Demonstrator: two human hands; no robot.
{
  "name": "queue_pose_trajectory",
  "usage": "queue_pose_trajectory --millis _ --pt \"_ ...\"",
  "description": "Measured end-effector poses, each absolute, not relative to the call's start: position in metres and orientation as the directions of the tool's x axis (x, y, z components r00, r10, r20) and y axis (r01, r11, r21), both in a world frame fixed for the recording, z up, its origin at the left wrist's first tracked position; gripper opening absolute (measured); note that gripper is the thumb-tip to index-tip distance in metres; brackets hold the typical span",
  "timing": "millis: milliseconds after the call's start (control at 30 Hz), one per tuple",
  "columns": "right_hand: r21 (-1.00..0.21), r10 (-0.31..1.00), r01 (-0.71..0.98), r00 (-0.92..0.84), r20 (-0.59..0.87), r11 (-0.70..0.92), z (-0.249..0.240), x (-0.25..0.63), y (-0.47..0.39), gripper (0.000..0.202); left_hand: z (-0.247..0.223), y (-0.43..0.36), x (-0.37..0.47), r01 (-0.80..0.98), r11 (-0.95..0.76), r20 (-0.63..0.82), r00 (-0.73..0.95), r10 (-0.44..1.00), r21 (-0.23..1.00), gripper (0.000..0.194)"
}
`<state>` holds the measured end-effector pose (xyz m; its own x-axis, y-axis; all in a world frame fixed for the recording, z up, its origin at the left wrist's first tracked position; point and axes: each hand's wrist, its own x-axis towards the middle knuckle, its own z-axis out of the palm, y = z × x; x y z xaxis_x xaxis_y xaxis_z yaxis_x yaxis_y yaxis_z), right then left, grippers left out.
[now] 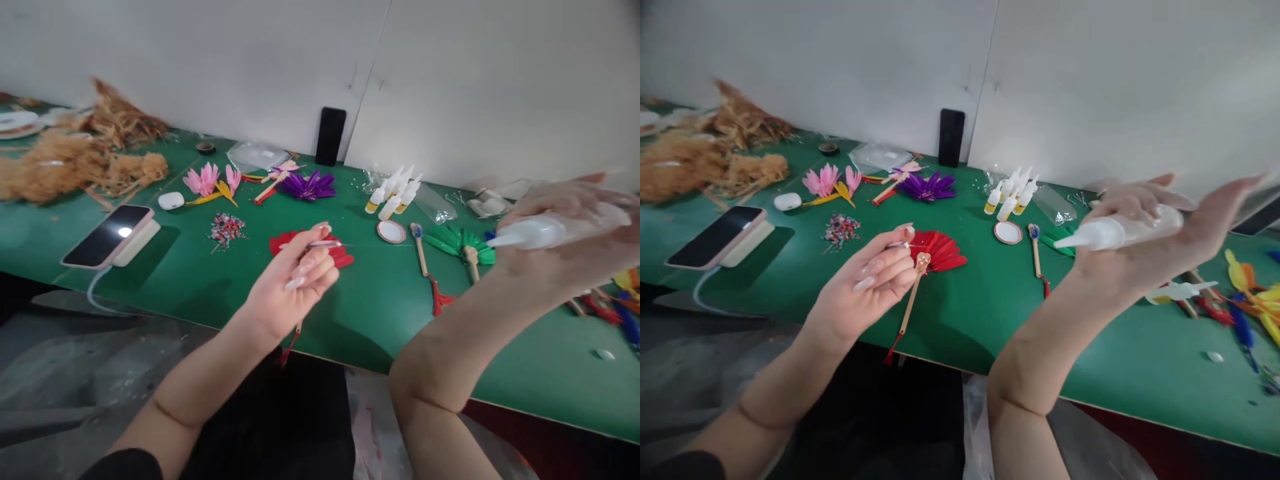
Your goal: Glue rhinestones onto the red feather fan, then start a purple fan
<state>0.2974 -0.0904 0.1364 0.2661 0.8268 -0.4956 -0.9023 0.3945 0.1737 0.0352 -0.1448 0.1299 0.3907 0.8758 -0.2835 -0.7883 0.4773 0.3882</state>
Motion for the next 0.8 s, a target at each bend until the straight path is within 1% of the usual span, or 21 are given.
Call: queue_pose_trajectory --millis 33,67,100,133,167,200,233,267,300,400,533,600,700,733,800 --pt "0.17 0.863 -0.912 0.274 -0.425 0.373 0.139 0.296 -0.094 0.018 0.135 -0.139 0.029 -0.758 0.458 -0.281 0.364 0.888 0.465 0.039" --pt "0.133 0.893 -0.93 0.279 -0.354 0.343 0.139 0.294 -0.098 0.023 0.14 -0.132 0.024 -0.717 0.437 -0.277 0.339 0.899 0.543 0.039" --pt "0.059 0.911 -0.946 0.288 -0.294 0.318 0.136 0.292 -0.102 0.026 0.146 -0.124 0.019 -0.668 0.417 -0.272 0.316 0.909 0.616 0.039" --pt "-0.069 0.913 -0.953 0.301 -0.276 0.294 0.131 0.289 -0.106 0.026 0.153 -0.116 0.016 -0.614 0.395 -0.262 0.298 0.918 0.684 0.039" --pt "-0.232 0.885 -0.935 0.335 -0.322 0.27 0.123 0.286 -0.11 0.022 0.16 -0.108 0.013 -0.558 0.368 -0.247 0.283 0.927 0.744 0.038" --pt "-0.414 0.838 -0.876 0.408 -0.363 0.247 0.114 0.283 -0.115 0.024 0.167 -0.101 0.012 -0.503 0.339 -0.229 0.27 0.935 0.795 0.038" --pt "-0.611 0.766 -0.772 0.496 -0.408 0.174 0.103 0.28 -0.12 0.034 0.173 -0.094 0.012 -0.449 0.311 -0.21 0.261 0.942 0.838 0.036" --pt "-0.73 0.736 -0.681 0.521 -0.433 0.053 0.09 0.277 -0.126 0.039 0.179 -0.089 0.013 -0.394 0.283 -0.189 0.26 0.947 0.874 0.035" --pt "-0.734 0.728 -0.676 0.538 -0.425 0.071 0.078 0.274 -0.132 0.038 0.185 -0.084 0.014 -0.343 0.254 -0.166 0.266 0.95 0.904 0.033" --pt "-0.661 0.781 -0.734 0.502 -0.372 0.157 0.04 0.262 -0.156 0.03 0.201 -0.077 0.021 -0.239 0.179 -0.102 0.3 0.948 0.954 0.03" --pt "-0.555 0.853 -0.801 0.438 -0.284 0.226 0.008 0.243 -0.183 0.027 0.216 -0.075 0.032 -0.223 0.093 -0.019 0.314 0.949 0.97 0.028" --pt "-0.492 0.883 -0.837 0.399 -0.247 0.241 0.002 0.238 -0.188 0.025 0.218 -0.074 0.036 -0.214 0.065 0.01 0.333 0.943 0.975 0.028" --pt "-0.414 0.91 -0.878 0.351 -0.219 0.239 0.001 0.24 -0.186 0.016 0.21 -0.07 0.038 -0.177 0.053 0.011 0.338 0.941 0.983 0.028" --pt "-0.39 0.915 -0.891 0.337 -0.221 0.234 0.003 0.243 -0.185 0.017 0.204 -0.068 0.037 -0.164 0.06 -0.003 0.33 0.944 0.985 0.028" --pt "-0.306 0.911 -0.919 0.328 -0.248 0.247 0.007 0.252 -0.184 0.027 0.189 -0.064 0.035 -0.148 0.091 -0.041 0.313 0.949 0.985 0.028"
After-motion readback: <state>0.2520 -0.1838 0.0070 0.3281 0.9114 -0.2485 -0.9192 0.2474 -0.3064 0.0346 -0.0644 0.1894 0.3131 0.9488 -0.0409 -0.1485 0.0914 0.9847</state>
